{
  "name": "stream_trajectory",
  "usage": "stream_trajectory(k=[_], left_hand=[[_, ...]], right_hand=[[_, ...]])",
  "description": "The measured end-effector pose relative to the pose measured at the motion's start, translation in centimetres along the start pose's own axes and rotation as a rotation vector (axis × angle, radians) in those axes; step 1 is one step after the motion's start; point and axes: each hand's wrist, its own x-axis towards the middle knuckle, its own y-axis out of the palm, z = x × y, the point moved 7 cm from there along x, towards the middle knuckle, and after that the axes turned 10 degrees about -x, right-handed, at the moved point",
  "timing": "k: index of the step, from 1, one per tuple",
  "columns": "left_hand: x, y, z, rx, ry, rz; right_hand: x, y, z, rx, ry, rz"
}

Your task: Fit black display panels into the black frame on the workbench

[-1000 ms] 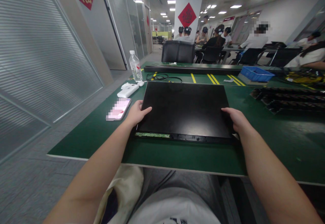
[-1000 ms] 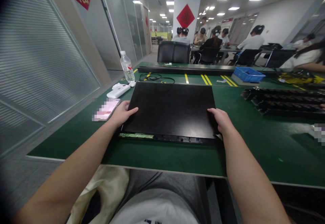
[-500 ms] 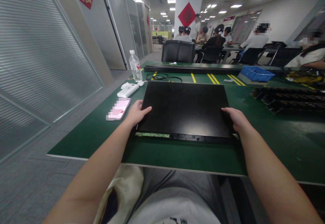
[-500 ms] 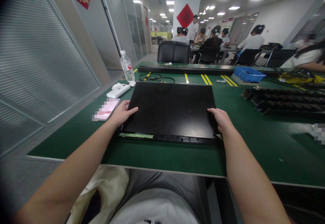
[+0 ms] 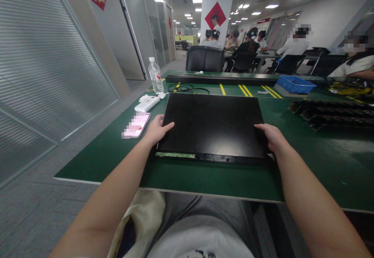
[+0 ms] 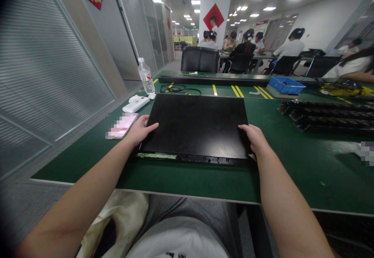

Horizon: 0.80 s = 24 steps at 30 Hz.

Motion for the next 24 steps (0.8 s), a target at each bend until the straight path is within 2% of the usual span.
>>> stream_trajectory(k=[3, 6, 13, 19, 24], left_hand=[[0.0, 0.1, 0.0, -0.005, 0.003, 0.011], [-0.1, 0.2, 0.0, -0.014, 0.006, 0.008], [-0.2, 0.2, -0.1, -0.022, -0.002, 0.003], [-0.5, 0.3, -0.4, -0.054, -0.030, -0.023], [-0.6, 0.2, -0.8, -0.095, -0.013, -0.038]], right_hand=[[-1.3, 0.1, 0.6, 0.040, 0.086, -0.023], [-2.1, 0.5, 1.3, 0.055, 0.072, 0.012], [-2.1, 0.2, 1.3, 0.064, 0.069, -0.021], [-1.8, 0.4, 1.2, 0.066, 0.059, 0.026], [-2.0, 1.3, 1.6, 0.188, 0.058, 0.156]])
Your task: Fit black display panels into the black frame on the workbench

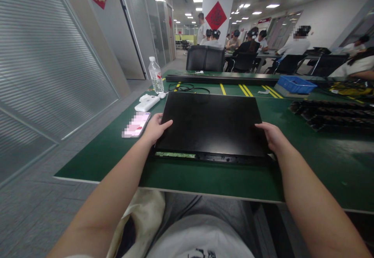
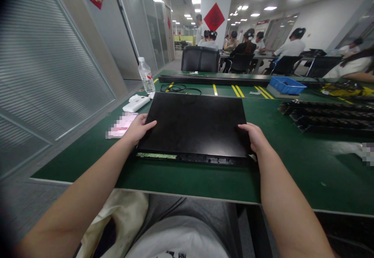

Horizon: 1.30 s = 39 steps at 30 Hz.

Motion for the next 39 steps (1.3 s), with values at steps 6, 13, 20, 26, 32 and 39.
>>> stream_trajectory(k=[6, 13, 20, 26, 32, 39], left_hand=[[-0.1, -0.4, -0.7, -0.002, 0.043, -0.041], [-0.1, -0.7, -1.3, -0.088, -0.019, -0.098], [0.6, -2.2, -0.8, -0.029, -0.069, -0.184], [1.2, -3.4, -0.9, 0.112, -0.048, -0.243], [1.1, -3.5, -1.1, 0.172, -0.044, -0.255], [-0.2, -2.2, -2.0, 0.201, -0.040, -0.209]], right_hand=[[0.0, 0.3, 1.4, 0.085, -0.152, 0.060], [0.9, -1.8, 0.9, 0.229, -0.141, -0.091], [0.5, -2.0, 0.9, 0.150, -0.103, -0.093], [0.2, -1.7, 0.7, 0.048, -0.069, -0.113], [0.3, -1.4, 0.5, -0.073, -0.055, -0.103], [0.0, -1.7, 0.6, -0.128, -0.031, -0.167]])
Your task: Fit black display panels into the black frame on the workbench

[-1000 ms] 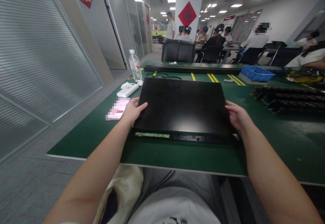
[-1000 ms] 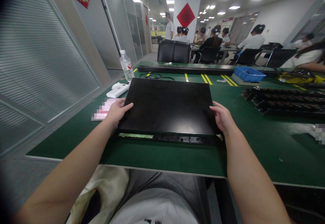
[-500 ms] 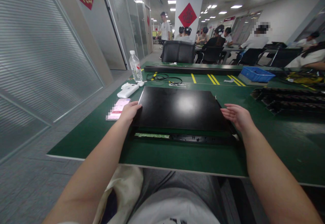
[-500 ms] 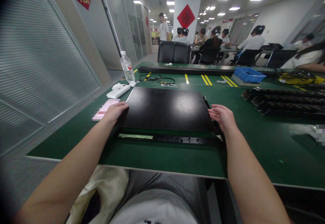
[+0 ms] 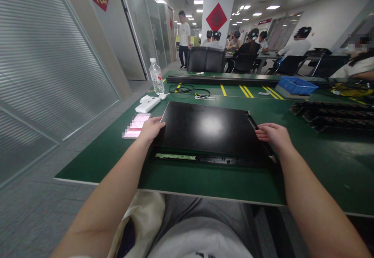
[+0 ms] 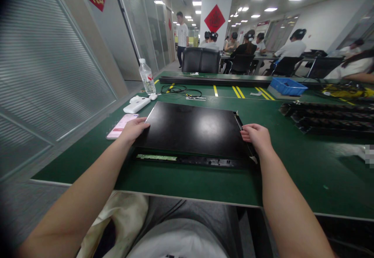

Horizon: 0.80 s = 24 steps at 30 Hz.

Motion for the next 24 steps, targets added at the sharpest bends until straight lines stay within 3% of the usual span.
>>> stream_trajectory(k=[24], left_hand=[[-1.2, 1.0, -0.4, -0.054, -0.065, 0.096]], right_hand=[[-0.3, -0.6, 0.3, -0.153, -0.064, -0.083]])
